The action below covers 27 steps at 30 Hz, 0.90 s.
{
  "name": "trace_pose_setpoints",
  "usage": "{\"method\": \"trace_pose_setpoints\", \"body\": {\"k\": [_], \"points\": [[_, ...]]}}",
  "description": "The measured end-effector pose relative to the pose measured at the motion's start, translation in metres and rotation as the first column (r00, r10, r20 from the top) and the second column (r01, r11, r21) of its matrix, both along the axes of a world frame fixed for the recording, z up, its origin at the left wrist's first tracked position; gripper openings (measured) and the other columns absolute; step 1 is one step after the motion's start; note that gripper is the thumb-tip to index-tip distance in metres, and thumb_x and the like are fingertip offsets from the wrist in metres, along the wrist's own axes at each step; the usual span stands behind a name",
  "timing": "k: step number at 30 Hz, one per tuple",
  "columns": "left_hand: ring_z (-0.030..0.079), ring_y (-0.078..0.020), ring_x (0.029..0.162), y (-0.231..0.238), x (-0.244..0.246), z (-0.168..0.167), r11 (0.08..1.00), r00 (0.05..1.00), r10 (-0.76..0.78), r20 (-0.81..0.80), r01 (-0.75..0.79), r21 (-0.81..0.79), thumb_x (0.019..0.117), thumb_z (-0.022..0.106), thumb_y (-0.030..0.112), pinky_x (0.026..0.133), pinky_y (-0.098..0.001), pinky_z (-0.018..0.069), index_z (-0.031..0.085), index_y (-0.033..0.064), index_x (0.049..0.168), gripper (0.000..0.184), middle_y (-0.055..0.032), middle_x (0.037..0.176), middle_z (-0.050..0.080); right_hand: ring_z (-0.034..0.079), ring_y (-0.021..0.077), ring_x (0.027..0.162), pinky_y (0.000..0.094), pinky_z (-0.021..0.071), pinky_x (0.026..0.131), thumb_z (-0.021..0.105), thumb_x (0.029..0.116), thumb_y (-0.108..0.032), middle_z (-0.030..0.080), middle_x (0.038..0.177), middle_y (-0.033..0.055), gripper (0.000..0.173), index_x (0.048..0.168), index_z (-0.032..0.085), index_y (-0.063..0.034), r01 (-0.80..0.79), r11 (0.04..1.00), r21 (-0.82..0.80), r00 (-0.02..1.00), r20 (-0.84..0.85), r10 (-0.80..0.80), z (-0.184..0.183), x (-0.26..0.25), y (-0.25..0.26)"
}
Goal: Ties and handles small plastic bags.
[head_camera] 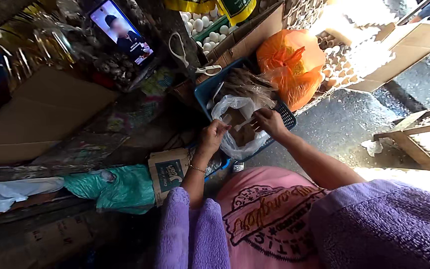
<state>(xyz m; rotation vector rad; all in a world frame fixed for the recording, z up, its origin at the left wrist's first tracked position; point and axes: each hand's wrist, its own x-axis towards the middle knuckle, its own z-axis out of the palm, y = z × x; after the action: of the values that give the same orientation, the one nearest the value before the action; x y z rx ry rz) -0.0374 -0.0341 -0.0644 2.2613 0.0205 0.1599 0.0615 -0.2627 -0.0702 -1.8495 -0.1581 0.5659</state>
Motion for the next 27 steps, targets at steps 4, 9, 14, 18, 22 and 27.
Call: {"method": "trace_pose_setpoints", "body": {"k": [4, 9, 14, 18, 22, 27], "points": [[0.061, -0.0269, 0.068, 0.000, 0.003, -0.002, 0.998, 0.998, -0.026, -0.062, 0.029, 0.058, 0.1019, 0.063, 0.036, 0.065, -0.0483, 0.0518, 0.064, 0.0022, 0.106, 0.034, -0.0139, 0.078, 0.062, 0.074, 0.0153, 0.073, 0.0331, 0.0628, 0.066, 0.044, 0.1110, -0.022, 0.075, 0.092, 0.0088, 0.030, 0.114, 0.064, 0.0009, 0.070, 0.986, 0.153, 0.997, 0.005, -0.072, 0.038, 0.004, -0.027], [0.061, -0.0289, 0.065, -0.002, 0.012, -0.008, 0.990, 0.995, -0.074, -0.069, 0.081, 0.117, 0.1024, 0.062, 0.037, 0.063, -0.0503, 0.0515, 0.064, 0.0014, 0.105, 0.036, -0.0138, 0.073, 0.060, 0.072, 0.0127, 0.067, 0.0294, 0.0627, 0.062, 0.044, 0.1106, -0.017, 0.074, 0.084, 0.0040, 0.024, 0.109, 0.062, -0.0021, 0.128, 0.943, 0.305, 0.988, 0.041, -0.148, 0.074, 0.007, -0.044], [0.060, -0.0285, 0.063, -0.006, 0.015, -0.003, 0.984, 0.992, -0.107, -0.067, 0.115, 0.135, 0.1025, 0.061, 0.038, 0.060, -0.0494, 0.0514, 0.064, 0.0017, 0.103, 0.037, -0.0137, 0.072, 0.060, 0.073, 0.0121, 0.066, 0.0275, 0.0623, 0.061, 0.044, 0.1102, -0.016, 0.075, 0.084, 0.0040, 0.024, 0.107, 0.064, -0.0026, 0.114, 0.935, 0.337, 0.984, 0.094, -0.154, 0.085, 0.009, -0.048], [0.057, -0.0262, 0.060, -0.011, 0.014, 0.005, 0.985, 0.991, -0.114, -0.066, 0.121, 0.120, 0.1021, 0.063, 0.035, 0.058, -0.0461, 0.0495, 0.063, 0.0014, 0.101, 0.034, -0.0126, 0.070, 0.058, 0.072, 0.0112, 0.067, 0.0271, 0.0621, 0.062, 0.045, 0.1101, -0.017, 0.075, 0.084, 0.0034, 0.025, 0.108, 0.064, -0.0025, 0.090, 0.957, 0.274, 0.980, 0.147, -0.134, 0.084, 0.009, -0.045], [0.058, -0.0253, 0.061, -0.013, 0.019, -0.004, 0.986, 0.990, -0.122, -0.065, 0.129, 0.109, 0.1019, 0.063, 0.035, 0.059, -0.0457, 0.0501, 0.063, 0.0005, 0.099, 0.035, -0.0121, 0.070, 0.058, 0.073, 0.0107, 0.071, 0.0273, 0.0628, 0.064, 0.045, 0.1101, -0.018, 0.075, 0.087, 0.0042, 0.025, 0.111, 0.065, -0.0019, 0.006, 0.979, 0.205, 0.971, 0.231, -0.055, 0.086, 0.005, -0.039], [0.060, -0.0250, 0.064, -0.016, 0.019, -0.007, 0.995, 0.993, -0.092, -0.069, 0.094, 0.040, 0.0997, 0.065, 0.039, 0.062, -0.0466, 0.0521, 0.063, -0.0012, 0.104, 0.040, -0.0134, 0.073, 0.060, 0.072, 0.0135, 0.082, 0.0309, 0.0611, 0.078, 0.055, 0.1037, -0.009, 0.075, 0.098, 0.0102, 0.022, 0.115, 0.072, 0.0003, -0.346, 0.937, -0.045, 0.697, 0.657, 0.289, 0.085, -0.005, -0.033]]}}
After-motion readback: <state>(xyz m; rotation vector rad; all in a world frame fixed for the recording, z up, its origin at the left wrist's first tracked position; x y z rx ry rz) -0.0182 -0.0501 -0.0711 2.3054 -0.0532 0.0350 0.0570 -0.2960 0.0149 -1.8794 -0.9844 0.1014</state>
